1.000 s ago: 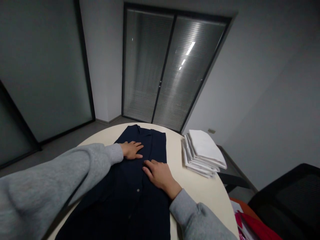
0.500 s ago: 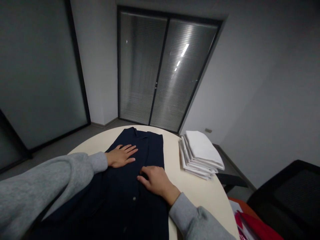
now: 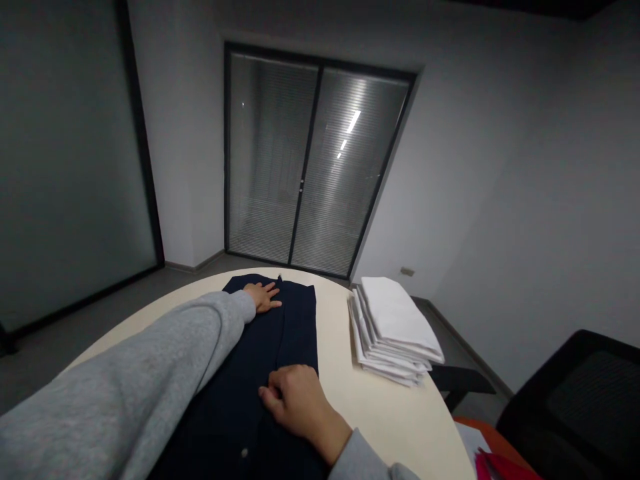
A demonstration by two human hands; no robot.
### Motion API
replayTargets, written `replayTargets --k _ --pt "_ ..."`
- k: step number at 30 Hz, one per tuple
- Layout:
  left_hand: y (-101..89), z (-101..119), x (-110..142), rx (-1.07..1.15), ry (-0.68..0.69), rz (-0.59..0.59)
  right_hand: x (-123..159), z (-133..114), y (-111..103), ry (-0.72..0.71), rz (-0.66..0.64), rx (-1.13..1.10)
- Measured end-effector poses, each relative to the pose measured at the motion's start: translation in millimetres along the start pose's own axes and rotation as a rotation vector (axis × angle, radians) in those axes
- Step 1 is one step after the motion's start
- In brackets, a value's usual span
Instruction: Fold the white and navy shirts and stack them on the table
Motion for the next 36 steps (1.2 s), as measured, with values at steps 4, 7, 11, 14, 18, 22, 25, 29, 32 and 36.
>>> replayTargets --k 4,7,11,14,18,22,25,29,32,36 --pt "10.0 -8 -13 0.015 -0.076 0.069 15 33 -29 0.228 -0.024 0.120" --pt "15.7 -10 -13 0.033 -0.080 0.086 50 72 -68 0.593 -0.069 0.235" --pt "17.4 -10 -13 0.048 -0.089 0.100 91 75 -104 0.777 -0.085 0.358" --pt "13.3 -8 -10 0.043 -0.092 0.118 91 37 -103 0.563 -0.014 0.299" --pt "-3.5 9 7 0.003 -0.040 0.186 77 -23 -70 0.011 -0.107 -0.180" --pt "-17.5 56 26 -0.023 0.126 0.225 76 -21 -42 -0.068 -0.232 -0.367" --pt "-13.3 97 28 -0.001 0.213 0.110 76 -10 -29 -0.065 -0.249 -0.349" --pt "-3.3 143 18 0.058 0.370 -0.095 72 -7 -15 -0.071 -0.273 -0.321" --pt "-7.0 160 6 0.089 0.428 -0.067 69 -7 -6 -0.083 -0.267 -0.287" --pt "-10.0 166 -14 0.099 0.340 0.069 69 -5 3 -0.086 -0.232 -0.227"
Point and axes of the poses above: each hand's wrist, its own x-axis away from the middle knuckle, its own y-axis out of the palm, z = x × y, the point moved 7 cm from there along -x, towards the middle knuckle, and after that the axes turned 6 degrees about x, right-handed, at the moved point
